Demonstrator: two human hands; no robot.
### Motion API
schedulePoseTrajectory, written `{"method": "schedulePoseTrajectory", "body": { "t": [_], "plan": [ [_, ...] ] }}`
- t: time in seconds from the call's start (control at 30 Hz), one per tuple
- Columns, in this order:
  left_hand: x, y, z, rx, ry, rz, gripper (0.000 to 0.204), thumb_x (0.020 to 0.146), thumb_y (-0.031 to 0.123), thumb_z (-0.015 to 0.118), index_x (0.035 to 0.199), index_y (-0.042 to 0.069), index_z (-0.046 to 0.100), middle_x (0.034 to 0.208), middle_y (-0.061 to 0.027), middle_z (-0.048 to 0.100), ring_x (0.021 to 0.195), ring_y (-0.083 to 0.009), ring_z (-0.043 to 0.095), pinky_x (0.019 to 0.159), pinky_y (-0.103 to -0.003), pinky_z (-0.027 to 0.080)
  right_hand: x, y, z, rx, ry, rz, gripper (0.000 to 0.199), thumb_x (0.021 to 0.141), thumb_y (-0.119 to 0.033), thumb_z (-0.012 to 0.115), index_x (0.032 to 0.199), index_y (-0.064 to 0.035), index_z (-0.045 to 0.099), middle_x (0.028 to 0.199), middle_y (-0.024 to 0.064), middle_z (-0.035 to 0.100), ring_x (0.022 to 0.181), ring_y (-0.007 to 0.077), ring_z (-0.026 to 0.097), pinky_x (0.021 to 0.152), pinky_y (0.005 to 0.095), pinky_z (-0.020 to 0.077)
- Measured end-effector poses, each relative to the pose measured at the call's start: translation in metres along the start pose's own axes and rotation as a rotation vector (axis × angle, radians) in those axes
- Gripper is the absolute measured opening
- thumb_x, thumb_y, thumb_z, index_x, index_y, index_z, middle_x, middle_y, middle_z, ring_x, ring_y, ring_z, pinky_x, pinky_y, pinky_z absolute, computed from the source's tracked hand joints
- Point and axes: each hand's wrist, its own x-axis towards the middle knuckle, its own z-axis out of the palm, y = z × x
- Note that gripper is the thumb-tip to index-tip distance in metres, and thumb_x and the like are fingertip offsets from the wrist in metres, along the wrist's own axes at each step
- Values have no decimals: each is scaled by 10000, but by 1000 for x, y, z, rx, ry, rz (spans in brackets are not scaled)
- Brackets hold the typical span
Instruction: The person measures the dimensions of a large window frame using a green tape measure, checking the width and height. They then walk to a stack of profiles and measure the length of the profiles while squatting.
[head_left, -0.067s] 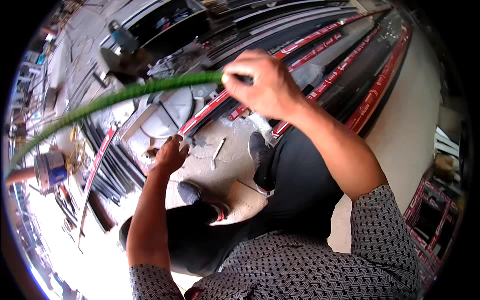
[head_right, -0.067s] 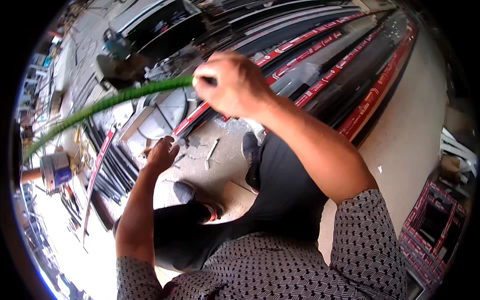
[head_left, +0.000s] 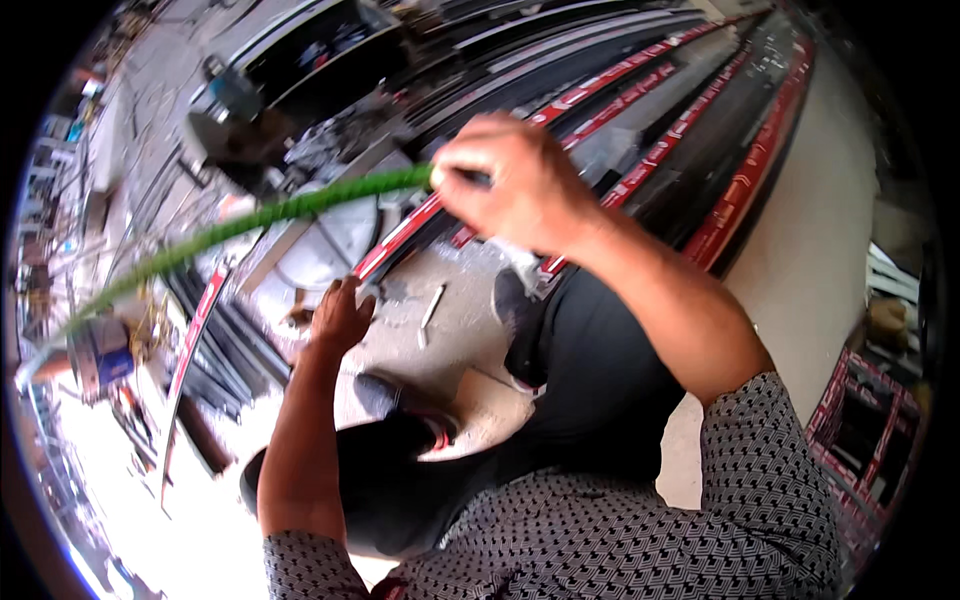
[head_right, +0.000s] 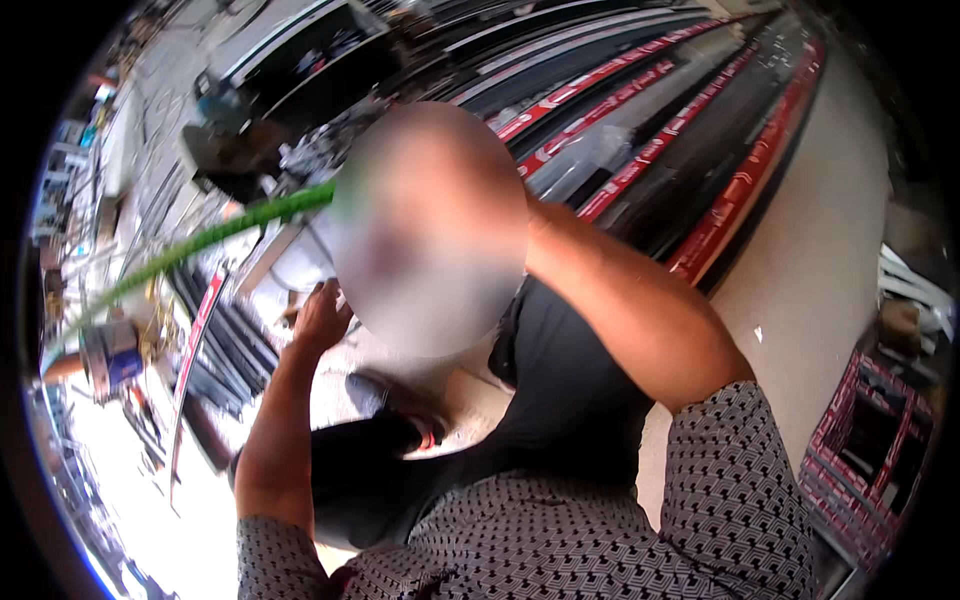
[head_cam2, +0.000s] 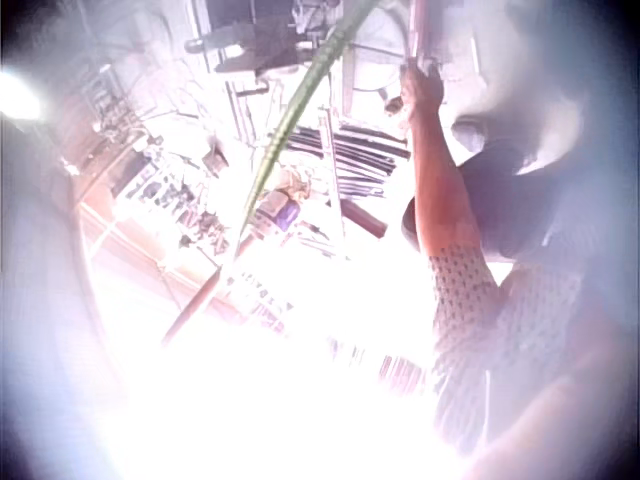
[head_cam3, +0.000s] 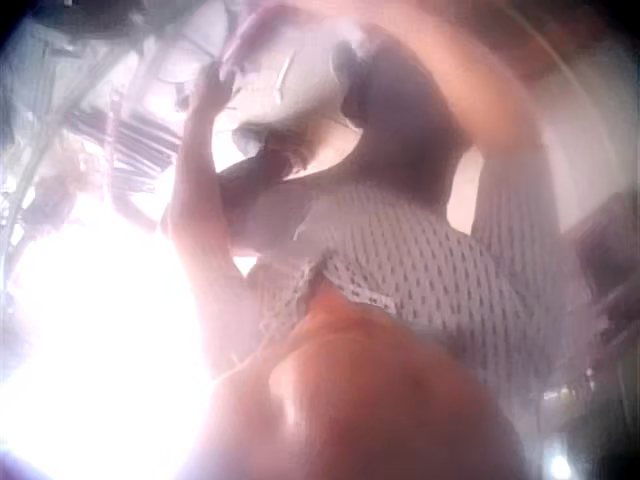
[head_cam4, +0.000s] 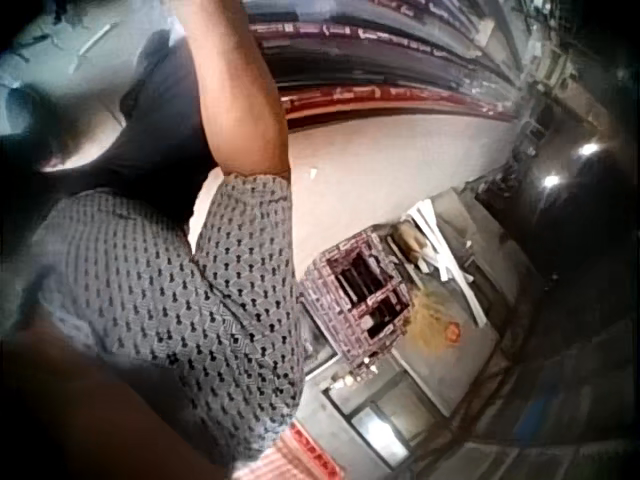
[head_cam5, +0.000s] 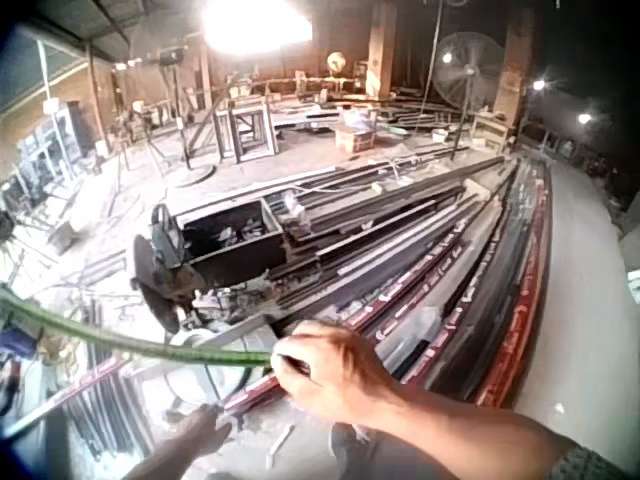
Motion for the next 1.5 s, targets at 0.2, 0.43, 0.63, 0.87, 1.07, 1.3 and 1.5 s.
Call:
{"method": "schedulePoseTrajectory", "body": {
  "t": [0.2,0.43,0.63,0.87,1.07,1.3,1.5],
  "plan": [
    [56,31,30,166,-11,-134,750,903,283,709,1529,40,374,1530,-253,432,1444,-421,381,1201,-507,316,0,-8,-16,-59,-221,228,94,839,-130,741,845,-37,741,761,78,641,726,242,633,679,401,525],
    [81,48,37,232,51,-75,606,883,220,669,1446,78,494,1392,-193,530,1335,-403,465,1125,-530,361,2,-3,-21,3,-137,253,92,847,-136,742,870,-46,739,814,77,651,786,269,649,718,417,534],
    [86,28,63,310,278,152,422,822,165,688,1230,69,640,1181,-152,579,1115,-373,532,974,-519,437,0,1,-13,18,-147,277,96,863,-140,734,863,-43,733,824,70,659,800,265,652,724,415,533],
    [103,9,48,350,-15,166,456,823,278,748,1218,74,647,1155,-150,584,1120,-366,522,972,-499,436,2,-3,-16,6,-167,274,102,879,-145,714,846,-49,715,789,68,629,783,265,641,716,424,521],
    [100,20,24,141,63,78,445,829,334,772,1155,53,658,1112,-193,610,1042,-421,613,869,-565,477,1,-2,-19,-4,-200,286,120,881,-144,697,818,-42,699,789,81,631,775,261,636,723,431,523],
    [91,49,-35,237,-181,-79,869,981,392,577,1631,35,123,1509,-259,497,1308,-445,541,1037,-525,461,-3,-6,-12,-85,-182,282,155,848,-178,727,755,-60,691,794,64,636,833,254,620,762,410,524],
    [80,52,-50,231,-109,-10,917,980,377,561,1642,26,34,1492,-307,488,1251,-484,568,1002,-550,470,-2,-9,-11,-103,-115,259,183,841,-204,747,721,-77,690,780,50,625,808,232,606,763,394,530]
  ]
}}
